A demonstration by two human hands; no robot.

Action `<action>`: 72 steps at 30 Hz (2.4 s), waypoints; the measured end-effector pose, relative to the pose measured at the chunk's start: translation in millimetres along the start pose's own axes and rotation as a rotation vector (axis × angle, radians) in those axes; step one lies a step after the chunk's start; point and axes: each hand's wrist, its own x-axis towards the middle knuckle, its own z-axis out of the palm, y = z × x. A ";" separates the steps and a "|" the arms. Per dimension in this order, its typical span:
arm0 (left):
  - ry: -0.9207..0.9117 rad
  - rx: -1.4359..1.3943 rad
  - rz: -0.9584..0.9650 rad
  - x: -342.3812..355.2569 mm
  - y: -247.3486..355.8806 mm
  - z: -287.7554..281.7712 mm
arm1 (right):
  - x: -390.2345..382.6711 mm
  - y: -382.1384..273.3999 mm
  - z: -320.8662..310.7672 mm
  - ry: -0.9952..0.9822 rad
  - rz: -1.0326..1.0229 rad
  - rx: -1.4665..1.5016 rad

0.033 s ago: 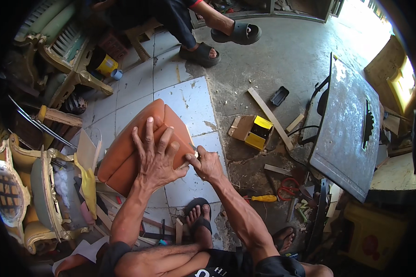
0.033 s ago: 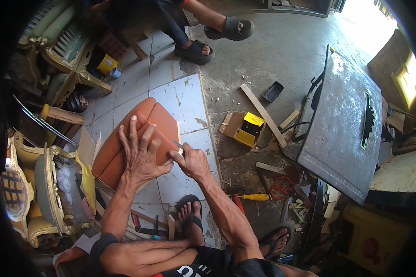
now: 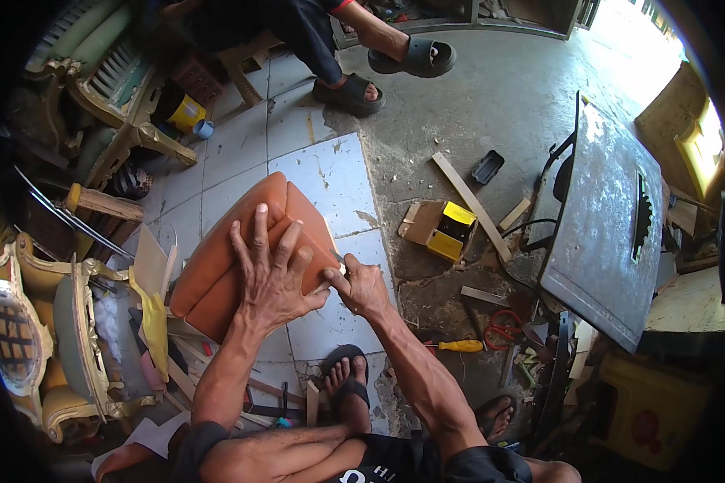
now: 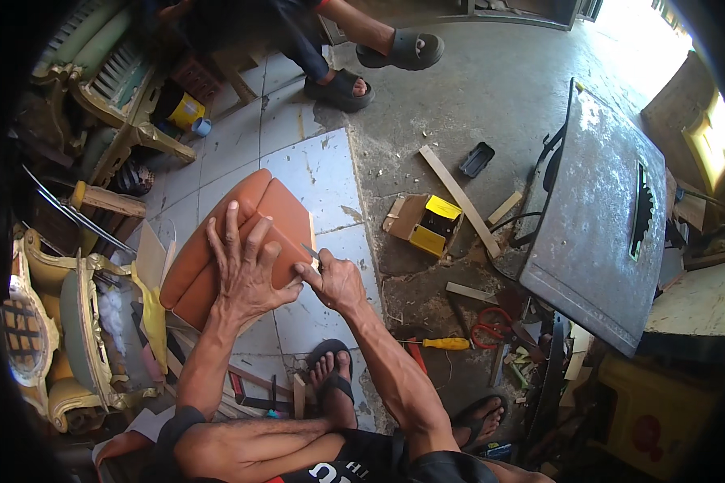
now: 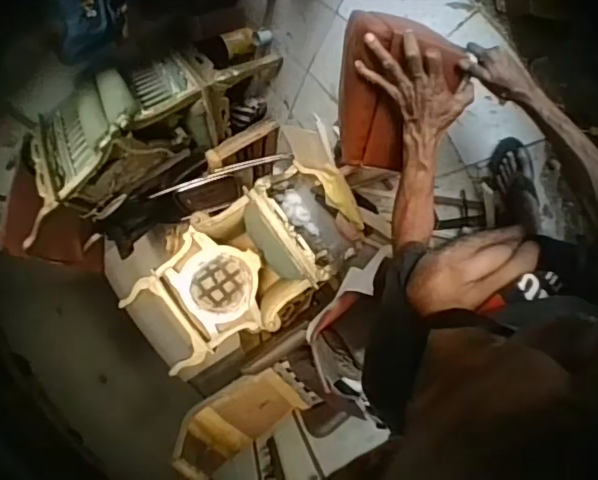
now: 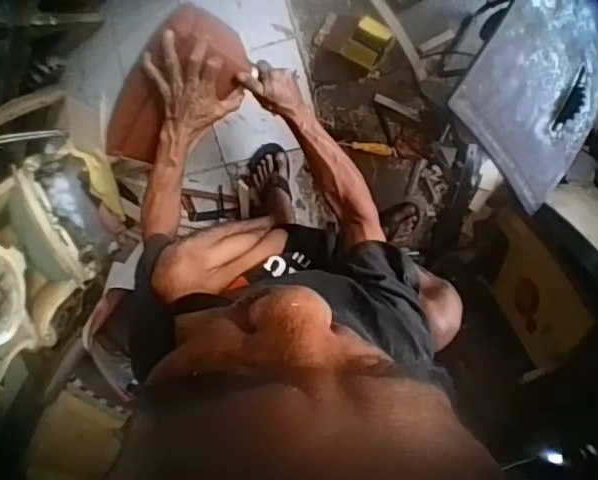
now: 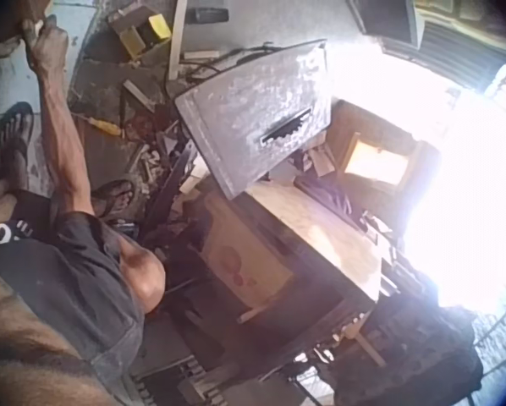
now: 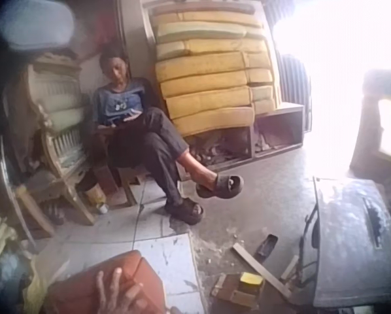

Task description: The person attaches brown leather upholstery to a wooden frame by hand and with a knife, then puts the finished cushion on top of a storage box filled with metal brackets.

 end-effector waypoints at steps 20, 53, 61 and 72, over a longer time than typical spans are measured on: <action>0.022 0.023 -0.027 9.2 -0.5 10.7 | 4.2 -12.9 -18.4 0.033 0.074 -0.006; -0.026 0.041 -0.189 43.4 -5.7 19.6 | 33.9 -19.7 -19.2 0.139 0.294 0.954; -0.106 0.117 -0.284 63.0 13.7 37.3 | 5.7 -20.2 -11.7 0.155 0.533 1.140; -0.130 0.263 -0.346 91.5 35.1 54.5 | -42.8 -25.4 18.9 0.179 0.591 1.091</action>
